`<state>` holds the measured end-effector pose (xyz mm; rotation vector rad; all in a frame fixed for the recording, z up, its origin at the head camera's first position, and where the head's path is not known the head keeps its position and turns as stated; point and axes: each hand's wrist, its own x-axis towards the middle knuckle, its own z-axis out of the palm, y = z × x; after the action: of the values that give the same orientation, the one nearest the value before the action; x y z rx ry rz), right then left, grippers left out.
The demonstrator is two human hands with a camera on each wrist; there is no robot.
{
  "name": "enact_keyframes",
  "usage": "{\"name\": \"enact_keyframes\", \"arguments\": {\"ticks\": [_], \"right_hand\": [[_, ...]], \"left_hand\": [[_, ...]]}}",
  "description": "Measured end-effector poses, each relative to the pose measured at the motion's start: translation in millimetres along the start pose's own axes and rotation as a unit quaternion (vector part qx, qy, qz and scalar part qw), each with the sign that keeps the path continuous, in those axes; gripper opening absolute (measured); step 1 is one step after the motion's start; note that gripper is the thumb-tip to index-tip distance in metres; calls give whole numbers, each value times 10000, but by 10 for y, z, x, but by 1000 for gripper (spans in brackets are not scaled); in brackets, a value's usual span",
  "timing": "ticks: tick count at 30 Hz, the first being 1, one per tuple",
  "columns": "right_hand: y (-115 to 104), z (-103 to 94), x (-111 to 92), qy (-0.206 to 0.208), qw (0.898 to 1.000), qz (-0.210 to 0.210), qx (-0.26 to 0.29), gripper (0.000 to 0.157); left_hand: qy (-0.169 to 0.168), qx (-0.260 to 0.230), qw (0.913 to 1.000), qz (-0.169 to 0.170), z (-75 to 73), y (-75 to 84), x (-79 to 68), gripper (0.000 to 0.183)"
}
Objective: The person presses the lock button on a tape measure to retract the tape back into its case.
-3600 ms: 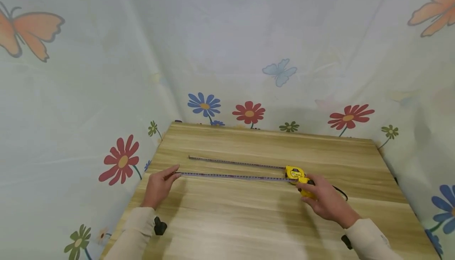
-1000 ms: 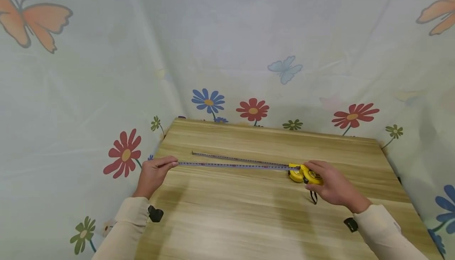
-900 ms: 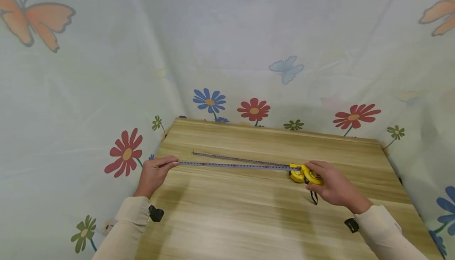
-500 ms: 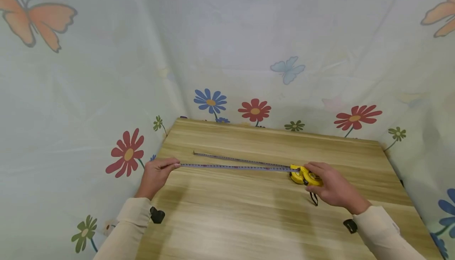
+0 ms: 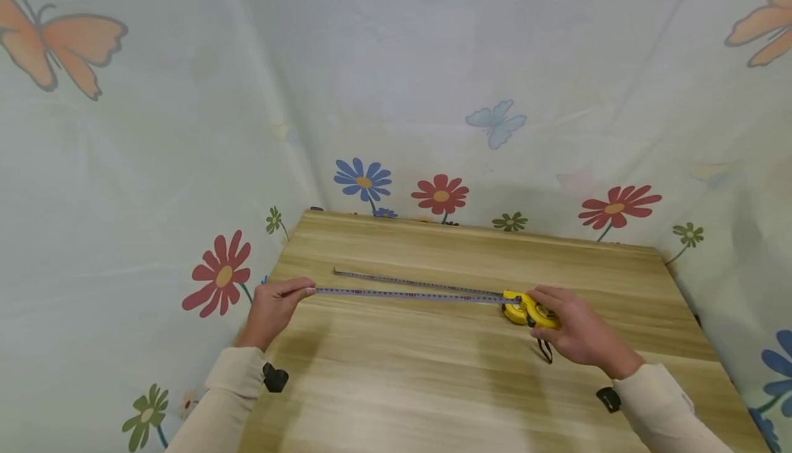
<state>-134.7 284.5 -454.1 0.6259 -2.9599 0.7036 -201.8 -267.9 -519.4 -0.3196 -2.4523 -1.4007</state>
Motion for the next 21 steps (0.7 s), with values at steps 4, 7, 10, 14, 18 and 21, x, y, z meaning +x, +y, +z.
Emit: {"name": "enact_keyframes", "arguments": {"ticks": [4, 7, 10, 14, 18, 21], "right_hand": [[17, 16, -22, 88, 9999, -64, -1, 62], [23, 18, -32, 98, 9999, -56, -18, 62], [28, 21, -44, 110, 9999, -60, -14, 62], [20, 33, -40, 148, 9999, -81, 27, 62], [2, 48, -33, 141, 9999, -4, 22, 62], [-7, 58, -28, 138, 9999, 43, 8, 62]], "left_hand": [[25, -31, 10000, 9, 20, 16, 13, 14], [33, 56, 10000, 34, 34, 15, 19, 14], [26, 108, 9999, 8, 57, 1, 14, 14], [18, 48, 10000, 9, 88, -1, 15, 13], [24, -4, 10000, 63, 123, 4, 37, 13], [80, 50, 9999, 82, 145, 8, 59, 13]]}}
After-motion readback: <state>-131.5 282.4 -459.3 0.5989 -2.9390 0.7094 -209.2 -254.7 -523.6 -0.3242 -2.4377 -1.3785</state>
